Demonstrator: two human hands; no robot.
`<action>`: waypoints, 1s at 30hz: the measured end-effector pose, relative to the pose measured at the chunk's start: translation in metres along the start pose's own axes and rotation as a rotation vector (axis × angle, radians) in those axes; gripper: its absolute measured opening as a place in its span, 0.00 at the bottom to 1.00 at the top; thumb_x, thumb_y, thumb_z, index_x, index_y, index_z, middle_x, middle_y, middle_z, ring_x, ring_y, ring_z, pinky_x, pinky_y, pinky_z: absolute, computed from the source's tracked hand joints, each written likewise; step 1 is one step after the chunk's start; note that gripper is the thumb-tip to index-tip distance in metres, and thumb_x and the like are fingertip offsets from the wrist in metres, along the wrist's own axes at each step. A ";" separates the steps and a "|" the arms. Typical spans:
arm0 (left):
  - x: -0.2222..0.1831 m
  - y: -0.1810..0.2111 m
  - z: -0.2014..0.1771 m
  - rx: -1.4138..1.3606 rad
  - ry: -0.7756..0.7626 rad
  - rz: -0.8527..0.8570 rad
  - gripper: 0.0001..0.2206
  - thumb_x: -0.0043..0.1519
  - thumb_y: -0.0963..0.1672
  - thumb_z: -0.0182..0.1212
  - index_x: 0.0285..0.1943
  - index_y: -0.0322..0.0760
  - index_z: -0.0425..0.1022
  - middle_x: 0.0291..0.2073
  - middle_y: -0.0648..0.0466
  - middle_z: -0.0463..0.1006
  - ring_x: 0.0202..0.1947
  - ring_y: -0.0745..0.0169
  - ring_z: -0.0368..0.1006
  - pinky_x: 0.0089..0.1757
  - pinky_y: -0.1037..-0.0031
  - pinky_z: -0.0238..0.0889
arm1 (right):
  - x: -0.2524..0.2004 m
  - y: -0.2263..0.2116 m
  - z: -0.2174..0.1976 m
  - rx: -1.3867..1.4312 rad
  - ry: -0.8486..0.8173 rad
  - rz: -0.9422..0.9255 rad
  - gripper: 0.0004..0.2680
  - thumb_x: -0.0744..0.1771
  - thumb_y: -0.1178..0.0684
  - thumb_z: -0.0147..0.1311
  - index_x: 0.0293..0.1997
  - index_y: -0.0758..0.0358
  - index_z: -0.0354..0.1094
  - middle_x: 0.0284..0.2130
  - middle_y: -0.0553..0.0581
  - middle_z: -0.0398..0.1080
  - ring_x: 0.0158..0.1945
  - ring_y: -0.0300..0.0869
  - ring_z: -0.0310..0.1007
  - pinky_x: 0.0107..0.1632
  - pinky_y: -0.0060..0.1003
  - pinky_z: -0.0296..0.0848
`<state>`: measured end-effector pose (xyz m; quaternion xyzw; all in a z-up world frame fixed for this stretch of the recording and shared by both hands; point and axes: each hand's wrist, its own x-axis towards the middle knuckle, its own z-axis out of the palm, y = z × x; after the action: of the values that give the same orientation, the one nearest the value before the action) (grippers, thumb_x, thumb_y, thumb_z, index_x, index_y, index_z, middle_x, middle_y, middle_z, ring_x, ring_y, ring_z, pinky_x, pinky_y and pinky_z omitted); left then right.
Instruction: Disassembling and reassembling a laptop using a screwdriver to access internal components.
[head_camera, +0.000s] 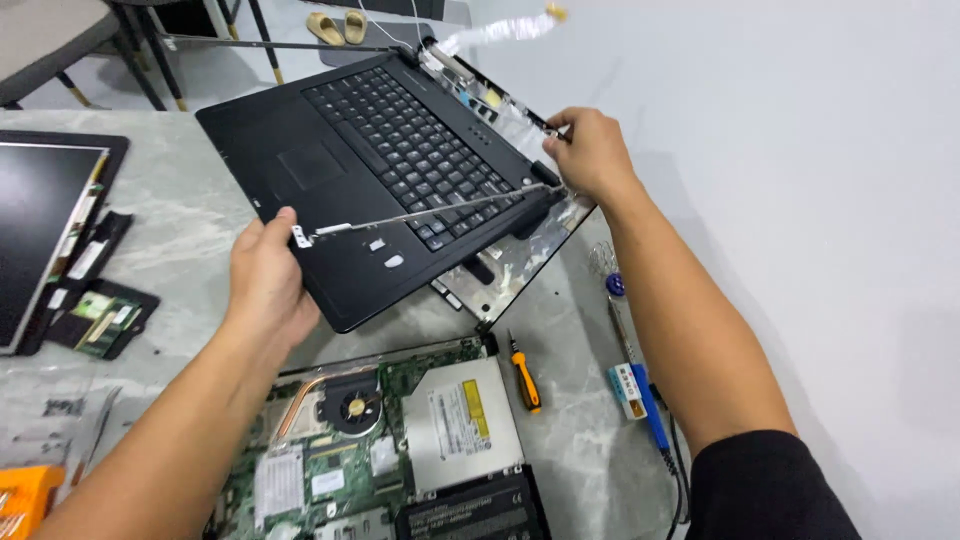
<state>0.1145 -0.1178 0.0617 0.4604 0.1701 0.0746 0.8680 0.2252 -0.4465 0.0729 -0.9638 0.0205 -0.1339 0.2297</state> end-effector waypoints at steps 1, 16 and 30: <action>-0.005 0.008 -0.005 -0.002 0.003 0.005 0.06 0.63 0.43 0.52 0.43 0.32 0.67 0.26 0.43 0.75 0.25 0.53 0.78 0.31 0.62 0.76 | -0.006 -0.016 -0.009 0.002 0.000 -0.006 0.09 0.63 0.54 0.57 0.46 0.58 0.73 0.31 0.61 0.74 0.43 0.59 0.73 0.47 0.51 0.70; -0.131 0.089 -0.084 -0.146 0.090 0.001 0.05 0.63 0.41 0.50 0.46 0.37 0.66 0.39 0.48 0.78 0.36 0.58 0.77 0.42 0.61 0.77 | -0.077 -0.128 -0.060 -0.246 0.356 -0.380 0.08 0.63 0.60 0.54 0.44 0.56 0.65 0.39 0.57 0.70 0.38 0.60 0.68 0.32 0.54 0.64; -0.228 0.067 -0.115 -0.283 0.099 -0.081 0.19 0.57 0.39 0.46 0.60 0.28 0.61 0.56 0.39 0.71 0.54 0.48 0.69 0.55 0.57 0.63 | -0.097 -0.143 -0.028 -0.388 0.588 -0.739 0.07 0.65 0.58 0.56 0.46 0.55 0.68 0.31 0.51 0.64 0.32 0.45 0.64 0.20 0.39 0.56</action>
<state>-0.1378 -0.0556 0.1090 0.3218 0.2187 0.0854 0.9172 0.1207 -0.3212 0.1371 -0.8531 -0.2332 -0.4656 -0.0314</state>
